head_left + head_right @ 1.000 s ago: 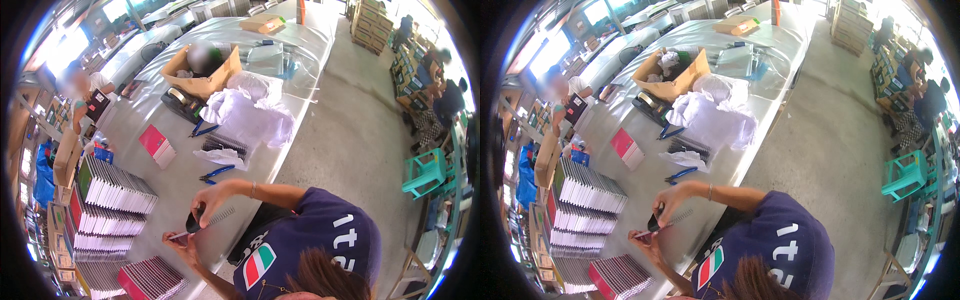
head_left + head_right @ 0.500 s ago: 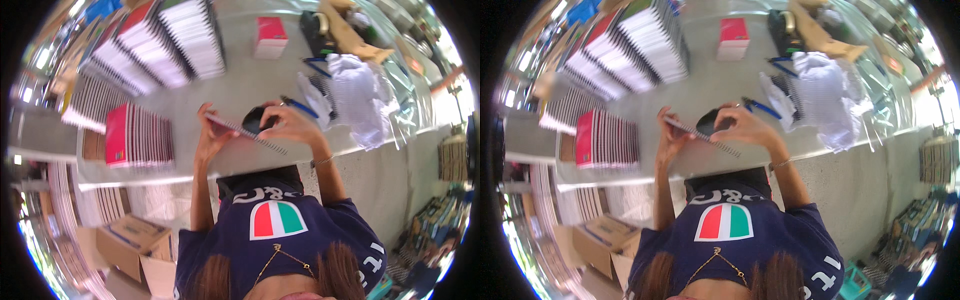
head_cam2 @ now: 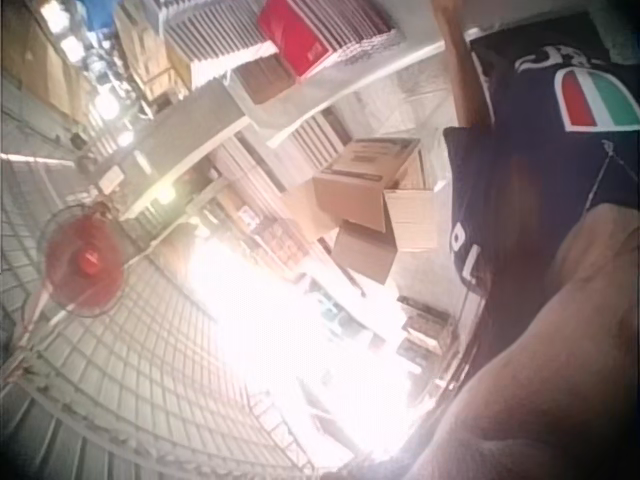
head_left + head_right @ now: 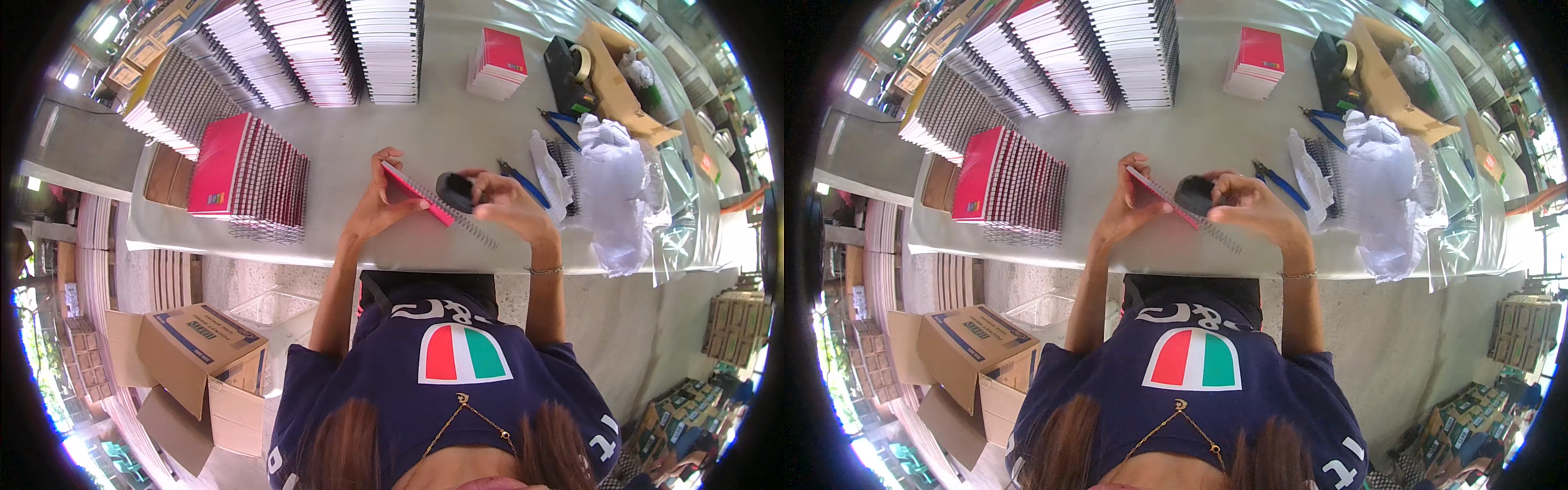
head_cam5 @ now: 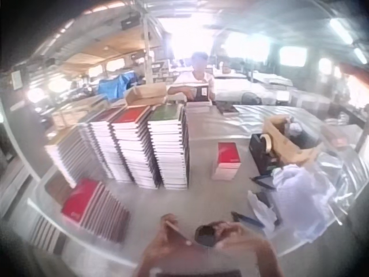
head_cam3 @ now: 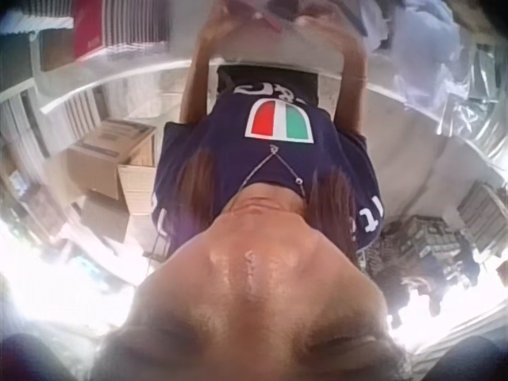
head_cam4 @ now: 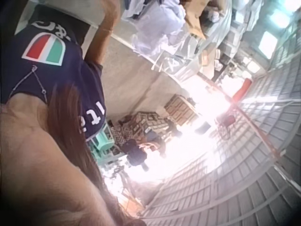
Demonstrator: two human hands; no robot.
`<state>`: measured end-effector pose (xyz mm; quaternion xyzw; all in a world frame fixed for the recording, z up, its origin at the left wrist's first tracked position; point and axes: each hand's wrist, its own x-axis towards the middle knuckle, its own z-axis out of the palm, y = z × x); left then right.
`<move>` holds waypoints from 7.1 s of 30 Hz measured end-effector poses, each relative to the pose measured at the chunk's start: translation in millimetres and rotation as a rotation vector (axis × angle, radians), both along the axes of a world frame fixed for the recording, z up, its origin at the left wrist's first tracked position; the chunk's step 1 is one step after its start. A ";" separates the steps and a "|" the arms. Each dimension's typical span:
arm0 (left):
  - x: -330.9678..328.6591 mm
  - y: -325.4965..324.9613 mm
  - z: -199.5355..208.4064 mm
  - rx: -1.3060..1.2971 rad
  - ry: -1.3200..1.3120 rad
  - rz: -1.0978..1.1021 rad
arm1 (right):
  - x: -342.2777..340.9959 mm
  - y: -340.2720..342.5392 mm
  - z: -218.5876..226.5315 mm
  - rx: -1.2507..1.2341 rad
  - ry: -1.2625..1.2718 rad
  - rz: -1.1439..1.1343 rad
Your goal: The person assembles spiral-bound notebooks by inserting a metal coil into the punched holes of a pink cover and pages. They use pliers to secure the coil ends and place the finished notebooks into a stack.
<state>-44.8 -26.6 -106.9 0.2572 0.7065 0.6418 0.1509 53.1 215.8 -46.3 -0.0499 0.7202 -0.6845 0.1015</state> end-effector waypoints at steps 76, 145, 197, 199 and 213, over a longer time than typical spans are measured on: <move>36.4 0.9 8.8 0.027 0.034 0.339 | 43.2 -8.4 -30.5 0.874 0.389 -0.821; 81.4 -64.4 154.1 -0.148 0.266 0.874 | -15.0 2.5 -41.8 0.671 0.254 -0.574; -106.9 -162.7 182.6 -0.617 0.586 0.044 | -19.7 30.5 -75.7 1.020 0.478 -0.600; -106.6 -164.0 183.8 -0.646 0.561 0.053 | -19.5 31.3 -73.6 1.048 0.526 -0.571; -11.9 -108.4 226.9 -0.927 0.971 0.183 | -164.9 146.1 -26.6 0.753 0.429 -0.947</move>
